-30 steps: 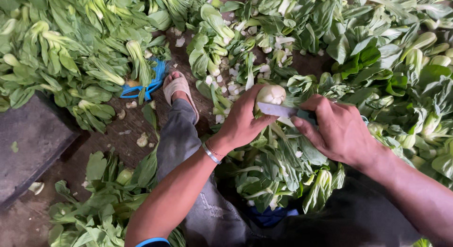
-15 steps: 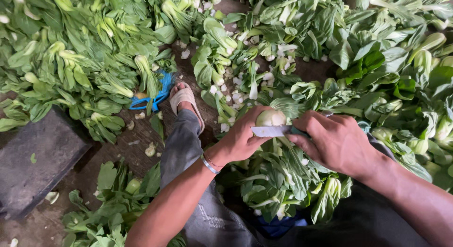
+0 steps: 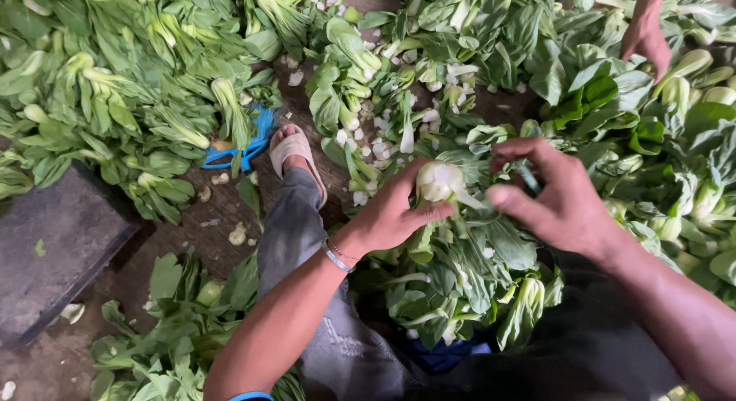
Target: The person sits on the floor among large piles of leafy green vegetables and uses a small knife to trim the root ends off bok choy one at a time, tossing trimmed heads aside and discarding cut leaves onto the floor.
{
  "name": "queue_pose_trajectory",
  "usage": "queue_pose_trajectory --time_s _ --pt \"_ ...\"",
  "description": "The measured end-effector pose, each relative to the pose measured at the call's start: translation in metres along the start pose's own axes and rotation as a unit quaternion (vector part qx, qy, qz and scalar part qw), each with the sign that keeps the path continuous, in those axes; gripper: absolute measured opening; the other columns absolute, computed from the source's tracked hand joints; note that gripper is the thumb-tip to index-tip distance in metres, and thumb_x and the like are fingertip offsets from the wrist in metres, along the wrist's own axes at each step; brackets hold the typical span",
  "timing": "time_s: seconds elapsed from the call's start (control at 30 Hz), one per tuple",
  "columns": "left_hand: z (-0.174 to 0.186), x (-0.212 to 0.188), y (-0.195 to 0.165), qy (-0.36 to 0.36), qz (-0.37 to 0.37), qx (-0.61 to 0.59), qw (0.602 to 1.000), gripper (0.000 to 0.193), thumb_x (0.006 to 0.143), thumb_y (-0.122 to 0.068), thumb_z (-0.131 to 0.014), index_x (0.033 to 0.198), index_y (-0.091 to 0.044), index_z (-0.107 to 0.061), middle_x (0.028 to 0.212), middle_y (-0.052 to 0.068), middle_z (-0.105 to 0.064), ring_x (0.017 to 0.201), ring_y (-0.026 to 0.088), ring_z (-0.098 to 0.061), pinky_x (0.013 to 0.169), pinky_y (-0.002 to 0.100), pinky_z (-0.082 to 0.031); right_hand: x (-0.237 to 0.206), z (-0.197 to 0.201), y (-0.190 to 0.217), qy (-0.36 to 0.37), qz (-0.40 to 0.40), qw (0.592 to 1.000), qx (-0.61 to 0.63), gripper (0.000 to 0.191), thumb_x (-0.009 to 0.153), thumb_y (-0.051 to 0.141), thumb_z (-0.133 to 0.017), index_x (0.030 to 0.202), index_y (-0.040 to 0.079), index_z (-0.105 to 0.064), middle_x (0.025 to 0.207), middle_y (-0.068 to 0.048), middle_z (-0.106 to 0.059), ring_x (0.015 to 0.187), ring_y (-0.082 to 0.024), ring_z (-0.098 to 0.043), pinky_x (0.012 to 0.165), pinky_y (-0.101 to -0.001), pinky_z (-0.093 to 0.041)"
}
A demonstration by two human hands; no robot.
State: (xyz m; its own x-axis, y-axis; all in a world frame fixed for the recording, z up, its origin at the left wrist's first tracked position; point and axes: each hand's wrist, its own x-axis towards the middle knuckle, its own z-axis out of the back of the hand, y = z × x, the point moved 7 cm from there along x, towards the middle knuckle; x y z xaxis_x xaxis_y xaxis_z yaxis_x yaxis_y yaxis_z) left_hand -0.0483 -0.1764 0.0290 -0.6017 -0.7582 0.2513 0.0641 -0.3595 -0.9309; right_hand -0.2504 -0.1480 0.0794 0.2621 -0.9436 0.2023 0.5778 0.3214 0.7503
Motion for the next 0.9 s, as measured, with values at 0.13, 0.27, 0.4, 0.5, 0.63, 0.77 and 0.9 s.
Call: queue_pose_trajectory --time_s 0.13,0.27,0.4,0.5,0.63,0.77,0.9 --pt "-0.005 0.005 0.0 0.003 -0.009 0.064 0.998 0.061 0.089 -0.041 -0.081 0.129 -0.001 -0.058 0.117 0.014 -0.073 0.108 0.024 -0.071 0.096 0.036 -0.056 0.009 -0.017 0.017 0.019 0.003 0.999 -0.042 0.058 0.076 0.031 -0.088 0.119 0.0 -0.067 0.092 -0.012 -0.071 0.064 -0.022 -0.063 0.057 -0.0376 -0.052" --pt "-0.007 0.006 0.018 0.039 0.074 0.063 0.994 0.06 0.09 -0.045 -0.076 0.131 -0.003 -0.061 0.11 0.012 -0.078 0.099 0.02 -0.076 0.089 0.034 -0.059 0.013 -0.022 0.023 0.017 0.065 0.993 -0.093 0.044 0.08 0.027 -0.087 0.106 -0.003 -0.069 0.086 -0.015 -0.071 0.067 -0.025 -0.068 0.063 -0.0386 -0.055" --pt "-0.01 0.005 0.022 0.082 0.022 0.015 0.996 0.059 0.093 -0.041 -0.075 0.135 -0.002 -0.06 0.115 0.013 -0.077 0.102 0.02 -0.074 0.092 0.033 -0.059 0.012 -0.022 0.011 0.081 0.053 0.992 -0.084 0.039 0.076 0.026 -0.087 0.1 -0.001 -0.071 0.08 -0.014 -0.072 0.063 -0.026 -0.07 0.061 -0.0396 -0.056" --pt "-0.005 0.004 0.029 0.102 0.025 -0.021 0.994 0.057 0.095 -0.034 -0.075 0.138 -0.002 -0.058 0.123 0.012 -0.073 0.11 0.019 -0.07 0.098 0.033 -0.056 0.012 -0.015 0.015 0.094 0.074 0.991 -0.057 0.035 0.077 0.025 -0.085 0.1 0.002 -0.074 0.085 -0.012 -0.075 0.069 -0.025 -0.072 0.064 -0.0384 -0.058" --pt "0.012 0.004 0.035 0.105 0.053 -0.153 0.981 0.055 0.102 -0.025 -0.071 0.147 -0.002 -0.048 0.133 0.008 -0.064 0.122 0.016 -0.06 0.109 0.032 -0.048 0.008 -0.004 0.035 0.05 0.143 0.987 -0.051 0.044 0.082 0.032 -0.082 0.113 0.003 -0.071 0.099 -0.012 -0.075 0.081 -0.025 -0.075 0.073 -0.0367 -0.059" --pt "0.005 0.0 0.039 0.108 0.066 -0.156 0.98 0.055 0.104 -0.019 -0.066 0.151 -0.001 -0.043 0.137 0.008 -0.061 0.124 0.014 -0.057 0.111 0.031 -0.046 -0.001 -0.008 0.045 0.025 0.15 0.974 -0.17 0.045 0.088 0.039 -0.074 0.115 0.004 -0.071 0.093 -0.013 -0.07 0.074 -0.032 -0.071 0.065 -0.0412 -0.057" --pt "-0.001 -0.001 0.032 0.103 0.011 -0.131 0.986 0.061 0.102 -0.015 -0.067 0.154 -0.001 -0.037 0.142 0.008 -0.057 0.13 0.015 -0.053 0.114 0.031 -0.043 -0.003 -0.018 0.044 0.053 0.13 0.956 -0.256 0.041 0.096 0.043 -0.06 0.112 0.007 -0.07 0.087 -0.012 -0.065 0.062 -0.032 -0.067 0.055 -0.0436 -0.055"
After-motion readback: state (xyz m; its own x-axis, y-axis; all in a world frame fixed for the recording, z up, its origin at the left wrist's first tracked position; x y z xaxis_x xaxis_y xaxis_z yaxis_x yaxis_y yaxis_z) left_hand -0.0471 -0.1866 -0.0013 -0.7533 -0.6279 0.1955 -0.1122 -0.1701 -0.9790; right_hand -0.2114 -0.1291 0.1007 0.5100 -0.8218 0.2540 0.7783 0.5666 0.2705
